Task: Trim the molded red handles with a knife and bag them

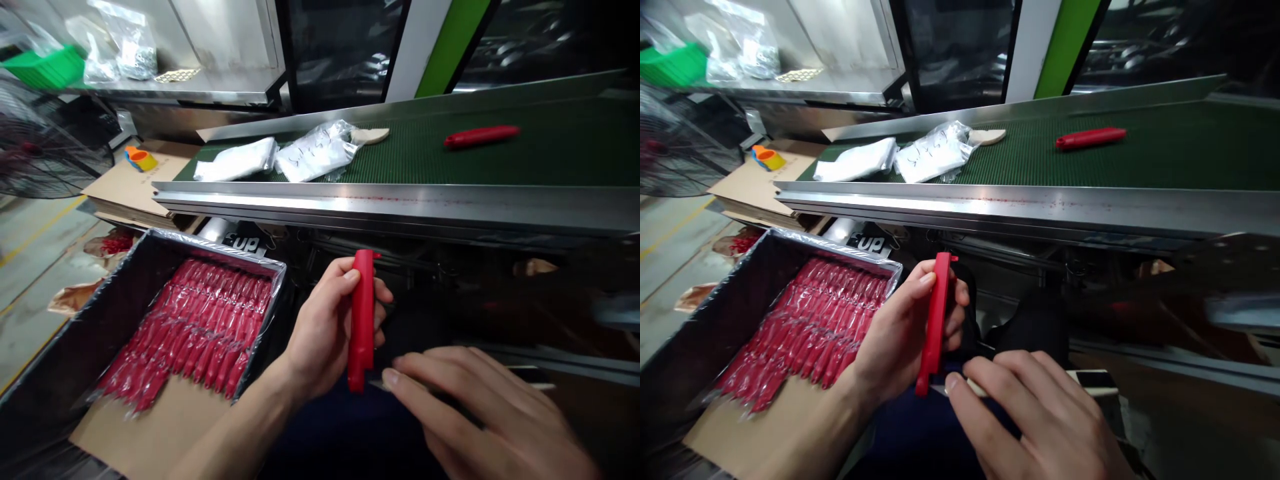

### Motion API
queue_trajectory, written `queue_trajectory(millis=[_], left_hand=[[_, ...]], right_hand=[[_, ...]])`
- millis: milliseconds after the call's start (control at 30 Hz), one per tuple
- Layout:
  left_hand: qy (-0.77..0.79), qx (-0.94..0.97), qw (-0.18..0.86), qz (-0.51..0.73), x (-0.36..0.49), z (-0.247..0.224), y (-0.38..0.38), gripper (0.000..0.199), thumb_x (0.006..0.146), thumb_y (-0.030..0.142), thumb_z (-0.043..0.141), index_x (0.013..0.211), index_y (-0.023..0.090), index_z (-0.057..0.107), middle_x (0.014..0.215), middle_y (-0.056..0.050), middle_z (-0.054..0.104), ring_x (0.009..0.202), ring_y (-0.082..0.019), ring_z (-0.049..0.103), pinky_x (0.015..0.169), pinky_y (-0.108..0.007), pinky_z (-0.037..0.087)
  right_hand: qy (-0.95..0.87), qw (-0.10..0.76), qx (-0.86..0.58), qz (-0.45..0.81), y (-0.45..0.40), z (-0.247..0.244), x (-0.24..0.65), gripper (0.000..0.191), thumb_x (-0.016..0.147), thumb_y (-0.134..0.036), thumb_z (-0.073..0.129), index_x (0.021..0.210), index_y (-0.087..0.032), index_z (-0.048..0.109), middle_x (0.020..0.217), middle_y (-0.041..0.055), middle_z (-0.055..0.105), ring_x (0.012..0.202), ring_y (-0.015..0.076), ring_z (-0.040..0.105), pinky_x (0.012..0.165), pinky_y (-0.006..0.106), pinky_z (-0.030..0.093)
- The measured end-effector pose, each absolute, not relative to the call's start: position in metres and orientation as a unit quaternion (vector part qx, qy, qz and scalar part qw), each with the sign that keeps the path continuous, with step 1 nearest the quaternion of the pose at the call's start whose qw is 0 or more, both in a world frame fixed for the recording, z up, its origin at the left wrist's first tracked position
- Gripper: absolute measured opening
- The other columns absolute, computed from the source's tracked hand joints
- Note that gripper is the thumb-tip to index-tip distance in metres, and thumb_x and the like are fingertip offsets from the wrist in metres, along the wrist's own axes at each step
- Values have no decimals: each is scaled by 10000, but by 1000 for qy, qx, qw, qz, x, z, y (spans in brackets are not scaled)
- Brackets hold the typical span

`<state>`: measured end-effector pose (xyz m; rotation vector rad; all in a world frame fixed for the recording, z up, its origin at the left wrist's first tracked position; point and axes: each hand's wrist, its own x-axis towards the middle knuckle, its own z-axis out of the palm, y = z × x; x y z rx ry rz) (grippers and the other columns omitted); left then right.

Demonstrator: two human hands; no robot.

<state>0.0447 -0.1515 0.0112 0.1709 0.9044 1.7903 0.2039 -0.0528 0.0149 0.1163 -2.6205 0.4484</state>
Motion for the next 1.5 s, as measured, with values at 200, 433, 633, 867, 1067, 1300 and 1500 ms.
queue_trajectory(millis=[200, 433, 633, 867, 1067, 1300, 1500], left_hand=[[374, 92, 551, 740, 51, 17, -161, 140, 916, 288, 527, 999, 224, 434, 902, -3, 548, 635, -82, 474, 556, -204, 403], [443, 171, 554, 684, 59, 15, -177, 200, 888, 261, 630, 1005, 227, 471, 937, 16, 538, 639, -56, 484, 583, -215, 424], [474, 170, 542, 673, 62, 19, -180, 213, 887, 305, 642, 1014, 237, 486, 922, 21, 543, 634, -56, 491, 576, -212, 418], [491, 169, 546, 657, 62, 20, -179, 218, 880, 325, 645, 1001, 227, 492, 901, 21, 542, 629, -57, 509, 576, -208, 430], [427, 159, 594, 664, 66, 20, -181, 232, 861, 292, 662, 961, 195, 476, 907, 6, 570, 598, -39, 509, 558, -174, 417], [285, 86, 628, 719, 67, 15, -180, 187, 894, 242, 569, 1045, 204, 466, 928, -35, 591, 584, -56, 534, 498, -160, 474], [230, 77, 650, 721, 68, 17, -182, 147, 922, 235, 505, 1067, 215, 493, 957, -48, 582, 606, -63, 544, 494, -146, 474]], right_hand=[[-941, 292, -7, 168, -25, 26, 199, 369, 853, -36, 560, 1200, -158, 602, 1143, 91, 622, 1048, 195, 595, 874, 327, 476], [-953, 274, -27, 128, -27, 21, 188, 395, 906, -79, 523, 1281, -202, 549, 1165, 78, 593, 1068, 209, 551, 868, 376, 452], [-958, 269, -21, 97, -27, 22, 188, 397, 916, -82, 521, 1297, -195, 544, 1177, 67, 579, 1072, 208, 526, 867, 362, 426], [-959, 270, -13, 89, -24, 20, 189, 389, 916, -94, 520, 1293, -187, 554, 1149, 72, 590, 1039, 223, 529, 855, 378, 424], [-940, 324, -47, 96, -19, 24, 187, 346, 876, -56, 540, 1204, -136, 615, 1115, 116, 617, 1003, 237, 572, 819, 379, 457], [-935, 305, -15, 180, -30, 22, 189, 359, 876, -12, 512, 1204, -128, 601, 1139, 95, 592, 1066, 169, 555, 903, 304, 457], [-926, 322, -15, 195, -35, 21, 184, 332, 876, -4, 499, 1168, -100, 625, 1112, 102, 605, 1045, 156, 561, 898, 282, 452]])
